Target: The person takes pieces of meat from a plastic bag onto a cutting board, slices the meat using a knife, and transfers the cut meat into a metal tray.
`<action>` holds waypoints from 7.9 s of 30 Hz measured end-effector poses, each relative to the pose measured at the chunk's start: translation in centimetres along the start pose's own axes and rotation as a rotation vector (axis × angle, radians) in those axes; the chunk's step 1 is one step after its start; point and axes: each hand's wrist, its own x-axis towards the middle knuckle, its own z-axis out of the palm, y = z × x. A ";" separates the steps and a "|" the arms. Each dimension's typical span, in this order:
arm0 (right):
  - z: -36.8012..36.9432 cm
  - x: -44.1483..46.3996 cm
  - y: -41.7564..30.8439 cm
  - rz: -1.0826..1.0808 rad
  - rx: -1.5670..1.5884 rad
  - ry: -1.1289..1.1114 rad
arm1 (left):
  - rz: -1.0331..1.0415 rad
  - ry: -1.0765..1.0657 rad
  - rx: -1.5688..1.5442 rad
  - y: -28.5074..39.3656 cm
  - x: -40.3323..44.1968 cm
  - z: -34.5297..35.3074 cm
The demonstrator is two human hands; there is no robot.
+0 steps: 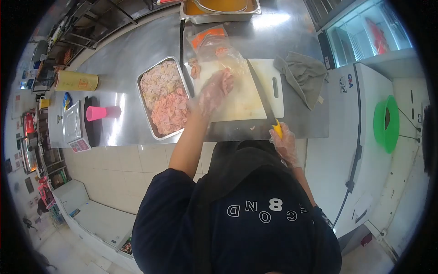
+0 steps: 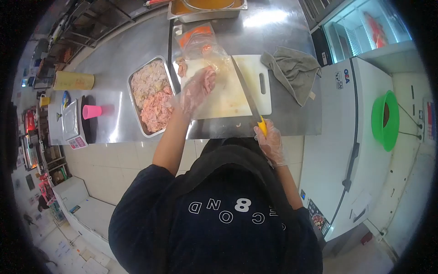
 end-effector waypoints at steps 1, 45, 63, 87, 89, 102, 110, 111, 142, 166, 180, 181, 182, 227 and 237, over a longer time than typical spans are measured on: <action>0.0 -0.1 0.2 0.009 0.003 0.007 | -0.012 -0.001 0.003 -0.6 -0.5 1.1; 6.2 7.7 -6.1 -0.300 -0.719 -0.248 | 0.710 0.374 1.984 -12.3 -3.9 -0.9; 2.2 -1.0 -1.8 -0.092 -0.597 -0.155 | 0.910 0.373 1.732 -8.9 -7.4 -4.7; 6.7 3.3 -3.5 -0.296 -0.654 -0.221 | 0.668 0.422 1.915 -9.7 -5.8 -3.9; 4.7 1.6 -0.6 -0.266 -0.610 -0.254 | 0.723 0.419 1.872 -9.1 -5.9 -4.5; 2.8 -0.4 -2.0 -0.015 -0.551 -0.331 | 0.842 0.483 1.677 -8.4 -10.1 -4.5; -1.2 -0.4 1.3 0.155 -0.330 -0.140 | 0.661 0.476 1.630 -8.4 -9.1 -3.5; -0.9 -0.4 1.7 0.156 -0.326 -0.137 | 0.708 0.487 1.634 -8.5 -8.5 -3.7; 6.7 3.2 -10.4 -0.083 -0.256 -0.576 | 0.806 1.009 2.267 2.4 -16.5 -9.2; -0.4 0.3 -0.4 0.147 0.053 -0.028 | 0.581 -0.107 1.755 6.8 19.0 -5.2; -0.1 2.5 -0.3 -0.008 -0.131 -0.038 | 0.292 -0.053 1.786 3.3 16.2 -6.6; -0.1 2.4 -0.5 -0.015 -0.166 -0.036 | 0.296 -0.042 1.968 4.2 14.4 -4.9; -0.1 2.4 -0.5 -0.016 -0.165 -0.033 | 0.298 -0.045 1.969 4.8 13.4 -3.9; -11.6 7.5 2.6 -0.167 -0.111 -0.373 | 0.525 0.208 0.237 -8.4 -6.9 10.8; -16.5 10.6 3.0 -0.323 -0.448 -0.590 | 0.302 1.216 1.143 -18.2 -6.1 4.2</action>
